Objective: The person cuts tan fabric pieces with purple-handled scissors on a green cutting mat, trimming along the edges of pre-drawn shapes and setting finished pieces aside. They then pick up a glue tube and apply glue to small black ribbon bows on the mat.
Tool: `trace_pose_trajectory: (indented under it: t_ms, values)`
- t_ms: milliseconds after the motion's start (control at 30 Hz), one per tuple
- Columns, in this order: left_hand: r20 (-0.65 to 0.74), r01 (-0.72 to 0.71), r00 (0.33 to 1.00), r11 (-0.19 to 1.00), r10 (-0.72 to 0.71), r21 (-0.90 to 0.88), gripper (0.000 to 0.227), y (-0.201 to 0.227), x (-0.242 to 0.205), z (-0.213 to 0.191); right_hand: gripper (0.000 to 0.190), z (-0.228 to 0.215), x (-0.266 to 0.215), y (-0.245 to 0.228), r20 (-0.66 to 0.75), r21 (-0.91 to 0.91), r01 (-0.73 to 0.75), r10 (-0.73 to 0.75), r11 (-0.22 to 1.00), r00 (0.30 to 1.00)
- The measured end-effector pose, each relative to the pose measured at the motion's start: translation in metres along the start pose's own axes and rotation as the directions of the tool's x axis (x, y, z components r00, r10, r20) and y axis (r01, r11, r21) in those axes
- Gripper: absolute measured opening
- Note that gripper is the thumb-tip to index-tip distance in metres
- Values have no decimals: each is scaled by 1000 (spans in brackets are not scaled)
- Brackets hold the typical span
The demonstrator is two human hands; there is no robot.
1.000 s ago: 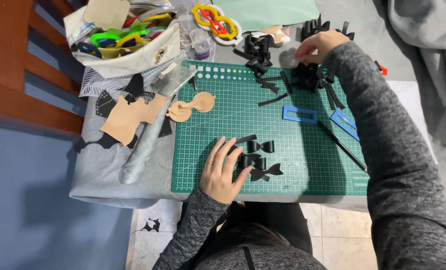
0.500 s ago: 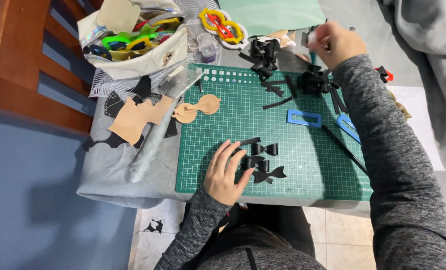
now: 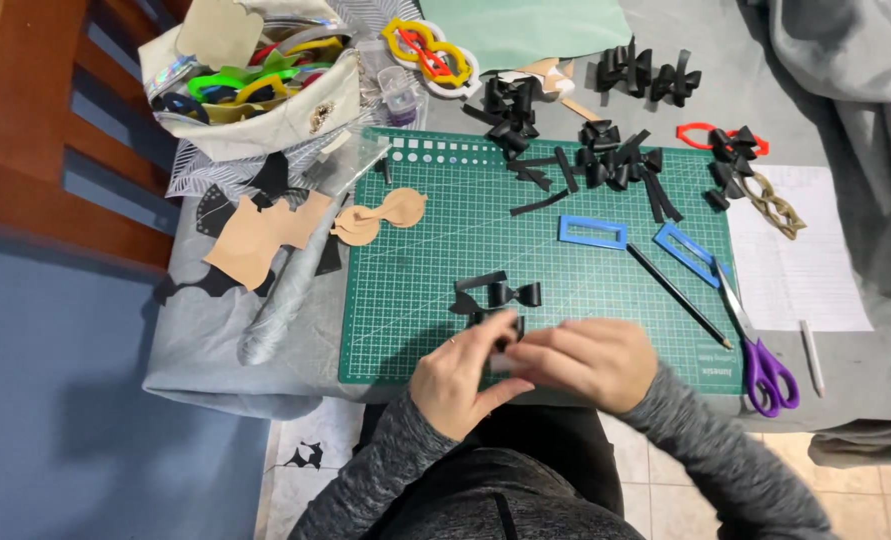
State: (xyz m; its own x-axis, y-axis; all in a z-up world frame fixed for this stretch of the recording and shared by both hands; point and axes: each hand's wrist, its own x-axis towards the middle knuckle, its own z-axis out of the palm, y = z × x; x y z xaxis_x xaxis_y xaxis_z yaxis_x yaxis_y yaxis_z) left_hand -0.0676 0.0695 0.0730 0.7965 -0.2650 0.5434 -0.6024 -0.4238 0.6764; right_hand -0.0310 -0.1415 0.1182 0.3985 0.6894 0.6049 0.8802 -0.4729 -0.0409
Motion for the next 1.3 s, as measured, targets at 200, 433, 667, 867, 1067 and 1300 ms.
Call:
trace_pose_trajectory:
  t_ms: [200, 433, 667, 867, 1067, 1300]
  values:
    - [134, -94, 990, 947, 54, 307, 22, 14, -7, -3, 31, -19, -6, -22, 242, 69, -276, 253, 959, 937]
    - [142, -16, 989, 952, -29, 305, 17, 14, -21, -1, 26, -21, -20, -17, 231, -23, -139, 140, 990, 963]
    - [612, 597, 753, 643, -241, -480, 23, -5, -29, -12, 18, -31, -42, -1, 69, -88, 78, -72, 993, 995]
    - [-61, 200, 977, 976, -206, -89, 11, -30, -17, -31, 21, -1, -82, 12, -161, 148, -480, 500, 865, 851]
    - [-263, 228, 956, 897, -132, 378, 28, -79, -26, -22, 22, 16, -78, -7, -105, 282, -628, 674, 726, 732]
    - [-282, 257, 949, 861, -140, 438, 44, -91, -29, -15, 19, 21, -79, -9, -84, 304, -663, 713, 684, 696]
